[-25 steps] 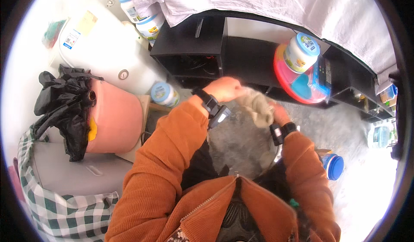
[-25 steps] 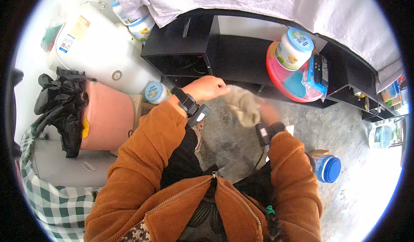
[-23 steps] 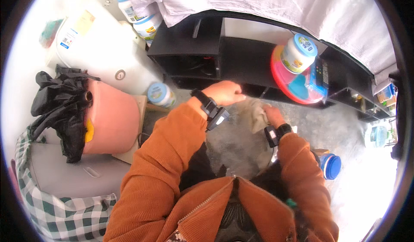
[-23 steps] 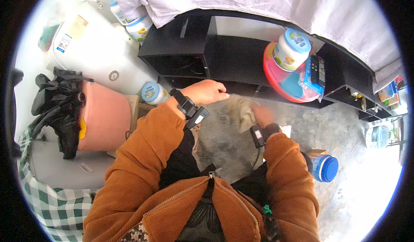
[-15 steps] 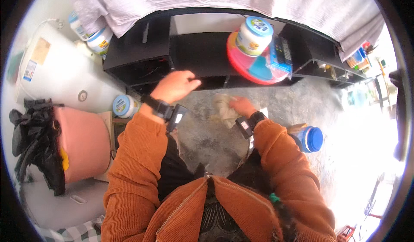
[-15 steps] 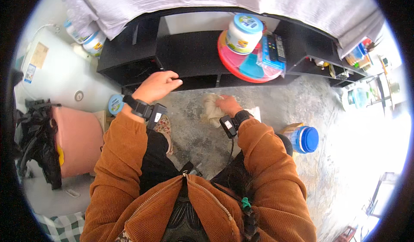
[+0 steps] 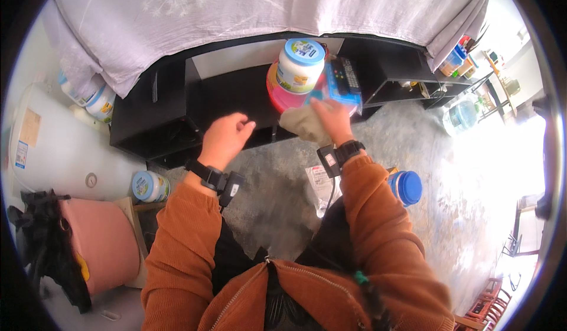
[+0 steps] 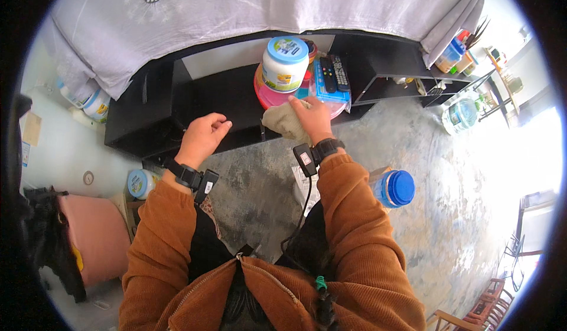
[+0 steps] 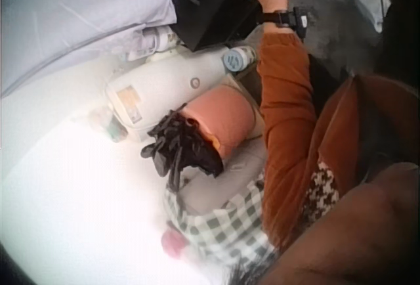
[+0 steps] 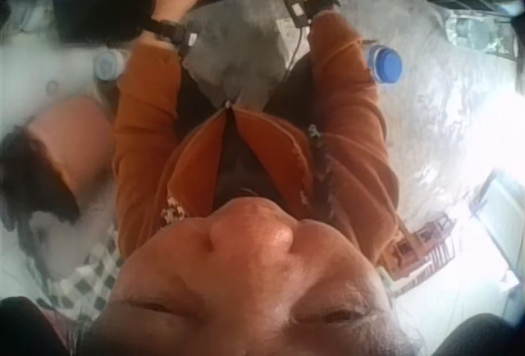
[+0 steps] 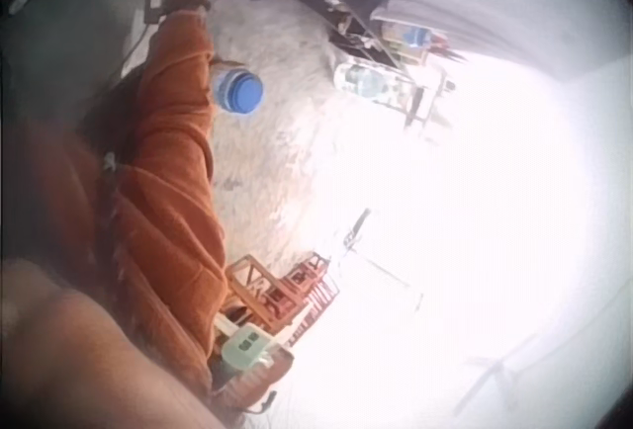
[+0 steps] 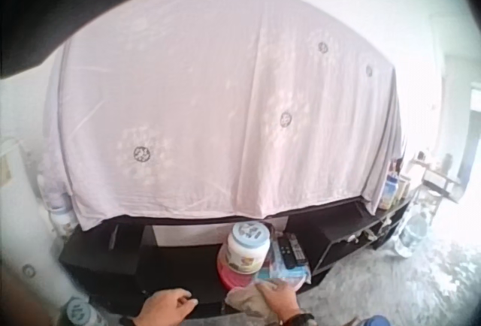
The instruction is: The person wipes several plastic containers and a yellow box with a cloth, then wipes the shelf surface. The person handles the items one at a time, moving them aside to clean the shelf and returning them afterward.
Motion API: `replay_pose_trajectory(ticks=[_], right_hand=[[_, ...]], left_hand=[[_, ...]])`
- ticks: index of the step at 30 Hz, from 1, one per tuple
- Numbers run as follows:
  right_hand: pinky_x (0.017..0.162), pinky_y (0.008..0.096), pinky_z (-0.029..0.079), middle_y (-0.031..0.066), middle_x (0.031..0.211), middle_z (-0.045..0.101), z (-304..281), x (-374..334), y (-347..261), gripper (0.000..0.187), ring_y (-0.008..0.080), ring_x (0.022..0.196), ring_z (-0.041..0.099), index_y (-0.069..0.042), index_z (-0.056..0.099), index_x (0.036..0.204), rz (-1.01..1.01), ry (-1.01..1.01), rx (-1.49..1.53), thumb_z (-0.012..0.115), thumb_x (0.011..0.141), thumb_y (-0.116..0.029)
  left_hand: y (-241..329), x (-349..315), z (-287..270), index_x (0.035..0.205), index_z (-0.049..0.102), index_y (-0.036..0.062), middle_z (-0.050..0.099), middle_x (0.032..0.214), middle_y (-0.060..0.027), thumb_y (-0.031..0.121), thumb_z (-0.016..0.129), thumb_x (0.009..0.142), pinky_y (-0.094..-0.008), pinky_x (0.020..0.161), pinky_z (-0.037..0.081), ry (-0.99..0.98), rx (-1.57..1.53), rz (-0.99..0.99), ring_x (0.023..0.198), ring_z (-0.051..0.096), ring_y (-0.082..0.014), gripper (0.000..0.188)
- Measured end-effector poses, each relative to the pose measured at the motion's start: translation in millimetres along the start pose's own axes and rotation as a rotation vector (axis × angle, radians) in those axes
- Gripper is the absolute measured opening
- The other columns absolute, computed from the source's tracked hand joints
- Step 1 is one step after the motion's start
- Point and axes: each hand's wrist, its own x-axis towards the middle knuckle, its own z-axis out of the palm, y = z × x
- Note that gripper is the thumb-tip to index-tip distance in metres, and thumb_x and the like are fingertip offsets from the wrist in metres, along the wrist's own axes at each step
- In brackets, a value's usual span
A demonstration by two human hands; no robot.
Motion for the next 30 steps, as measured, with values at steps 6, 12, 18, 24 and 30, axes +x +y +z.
replay_pose_trajectory(ticks=[6, 12, 18, 24, 30], right_hand=[[0.086, 0.0465, 0.055, 0.0268, 0.113, 0.065, -15, 61, -54, 0.078, 0.0422, 0.102, 0.067, -0.003, 0.050, 0.133, -0.262, 0.112, -0.433, 0.081, 0.076, -0.046], [0.093, 0.0439, 0.054, 0.0290, 0.127, 0.059, -3, 138, -84, 0.116, 0.0395, 0.115, 0.064, 0.001, 0.043, 0.143, -0.077, -0.065, -0.615, 0.074, 0.062, -0.078], [0.098, 0.0416, 0.052, 0.0345, 0.137, 0.051, 13, 170, -92, 0.136, 0.0409, 0.124, 0.058, 0.001, 0.034, 0.153, -0.078, -0.241, -0.766, 0.070, 0.055, -0.085], [0.097, 0.0421, 0.052, 0.0345, 0.131, 0.055, 11, 168, -86, 0.130, 0.0415, 0.121, 0.059, -0.001, 0.038, 0.151, -0.123, -0.238, -0.752, 0.072, 0.055, -0.081], [0.087, 0.0429, 0.057, 0.0330, 0.128, 0.055, 13, 152, -71, 0.120, 0.0429, 0.104, 0.068, -0.005, 0.041, 0.151, -0.223, -0.111, -0.659, 0.075, 0.057, -0.072]], left_hand=[[7, 10, 16, 0.108, 0.071, 0.0006, 0.073, 0.089, -0.0132, 0.030, 0.073, 0.090, -0.0337, 0.071, 0.055, -0.063, 0.021, 0.015, 0.077, 0.071, -0.0227, 0.035], [15, 16, 29, 0.108, 0.071, 0.0032, 0.072, 0.088, -0.0113, 0.031, 0.073, 0.089, -0.0354, 0.069, 0.054, -0.103, 0.040, 0.028, 0.078, 0.070, -0.0248, 0.033], [16, 25, 36, 0.105, 0.071, 0.0031, 0.072, 0.089, -0.0114, 0.032, 0.071, 0.090, -0.0369, 0.069, 0.054, -0.129, 0.086, 0.065, 0.080, 0.070, -0.0255, 0.033], [17, 33, 40, 0.105, 0.071, 0.0020, 0.073, 0.088, -0.0116, 0.032, 0.070, 0.091, -0.0362, 0.070, 0.055, -0.130, 0.006, 0.008, 0.078, 0.070, -0.0253, 0.033], [8, 46, 56, 0.099, 0.072, 0.0061, 0.073, 0.087, -0.0117, 0.032, 0.067, 0.092, -0.0391, 0.072, 0.054, -0.122, -0.107, -0.093, 0.084, 0.070, -0.0306, 0.028]])
